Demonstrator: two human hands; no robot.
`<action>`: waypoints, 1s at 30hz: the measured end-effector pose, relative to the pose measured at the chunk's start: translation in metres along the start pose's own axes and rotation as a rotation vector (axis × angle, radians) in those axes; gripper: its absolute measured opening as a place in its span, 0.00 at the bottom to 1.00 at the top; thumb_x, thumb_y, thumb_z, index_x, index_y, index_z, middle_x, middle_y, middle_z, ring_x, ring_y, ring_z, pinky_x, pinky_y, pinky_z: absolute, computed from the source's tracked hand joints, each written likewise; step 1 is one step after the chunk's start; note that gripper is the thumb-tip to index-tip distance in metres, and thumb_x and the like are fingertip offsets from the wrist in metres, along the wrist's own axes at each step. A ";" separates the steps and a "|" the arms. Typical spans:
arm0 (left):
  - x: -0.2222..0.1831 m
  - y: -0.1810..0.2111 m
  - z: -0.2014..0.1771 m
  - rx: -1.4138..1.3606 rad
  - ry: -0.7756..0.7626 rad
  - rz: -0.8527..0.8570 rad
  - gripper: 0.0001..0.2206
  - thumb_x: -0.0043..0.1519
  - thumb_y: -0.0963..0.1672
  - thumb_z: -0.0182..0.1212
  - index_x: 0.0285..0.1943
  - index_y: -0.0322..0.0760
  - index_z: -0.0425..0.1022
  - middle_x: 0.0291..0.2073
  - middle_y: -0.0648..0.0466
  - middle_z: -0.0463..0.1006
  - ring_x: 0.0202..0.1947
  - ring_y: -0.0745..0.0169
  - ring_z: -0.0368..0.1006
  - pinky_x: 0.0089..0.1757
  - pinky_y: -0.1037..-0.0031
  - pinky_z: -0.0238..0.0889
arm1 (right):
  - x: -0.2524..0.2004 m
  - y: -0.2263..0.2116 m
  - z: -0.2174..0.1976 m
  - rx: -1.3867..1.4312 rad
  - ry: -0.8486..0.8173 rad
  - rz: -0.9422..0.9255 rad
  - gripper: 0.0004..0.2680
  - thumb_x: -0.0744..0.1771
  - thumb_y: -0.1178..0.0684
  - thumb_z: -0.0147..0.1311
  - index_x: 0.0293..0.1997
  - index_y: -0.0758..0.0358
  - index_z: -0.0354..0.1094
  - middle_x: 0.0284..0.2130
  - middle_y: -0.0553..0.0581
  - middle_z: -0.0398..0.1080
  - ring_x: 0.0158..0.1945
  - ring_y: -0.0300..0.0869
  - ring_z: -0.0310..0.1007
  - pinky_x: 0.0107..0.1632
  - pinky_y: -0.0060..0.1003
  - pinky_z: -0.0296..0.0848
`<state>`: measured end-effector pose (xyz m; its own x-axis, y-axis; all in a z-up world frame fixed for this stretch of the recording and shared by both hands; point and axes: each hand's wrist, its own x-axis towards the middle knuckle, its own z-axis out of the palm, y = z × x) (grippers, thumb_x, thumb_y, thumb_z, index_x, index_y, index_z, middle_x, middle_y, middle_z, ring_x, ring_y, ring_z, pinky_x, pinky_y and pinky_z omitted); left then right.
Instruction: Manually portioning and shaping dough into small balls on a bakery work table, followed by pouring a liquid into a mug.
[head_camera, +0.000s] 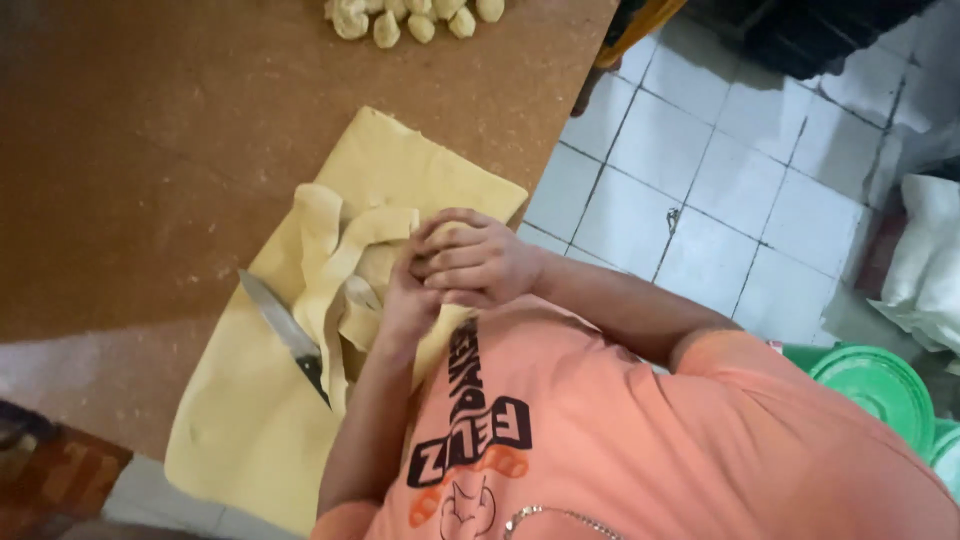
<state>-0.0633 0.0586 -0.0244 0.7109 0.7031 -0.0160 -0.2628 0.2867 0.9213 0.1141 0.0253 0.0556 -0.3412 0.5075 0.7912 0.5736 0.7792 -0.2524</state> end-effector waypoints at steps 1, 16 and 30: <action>0.009 -0.019 -0.012 0.104 -0.036 -0.045 0.30 0.58 0.30 0.55 0.74 0.26 0.64 0.38 0.54 0.65 0.38 0.62 0.71 0.39 0.66 0.75 | -0.012 0.005 0.003 -0.083 0.022 -0.001 0.10 0.71 0.44 0.49 0.31 0.49 0.68 0.31 0.53 0.63 0.35 0.53 0.66 0.47 0.58 0.68; 0.037 -0.022 0.051 0.331 0.083 -0.318 0.19 0.73 0.53 0.50 0.58 0.36 0.70 0.45 0.46 0.68 0.44 0.50 0.65 0.45 0.60 0.60 | -0.039 0.044 -0.035 0.162 0.089 0.415 0.12 0.71 0.47 0.57 0.28 0.57 0.69 0.27 0.51 0.66 0.28 0.51 0.69 0.33 0.41 0.69; 0.046 -0.011 0.109 0.635 -0.407 0.016 0.10 0.69 0.50 0.54 0.43 0.46 0.78 0.27 0.50 0.77 0.30 0.56 0.72 0.36 0.65 0.68 | -0.128 0.127 -0.022 0.008 0.229 0.925 0.16 0.63 0.47 0.73 0.35 0.70 0.67 0.28 0.79 0.67 0.37 0.75 0.72 0.37 0.62 0.67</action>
<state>0.0435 0.0168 0.0076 0.9274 0.3727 0.0307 0.0636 -0.2380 0.9692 0.2474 0.0513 -0.0654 0.3996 0.8406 0.3655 0.5379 0.1078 -0.8361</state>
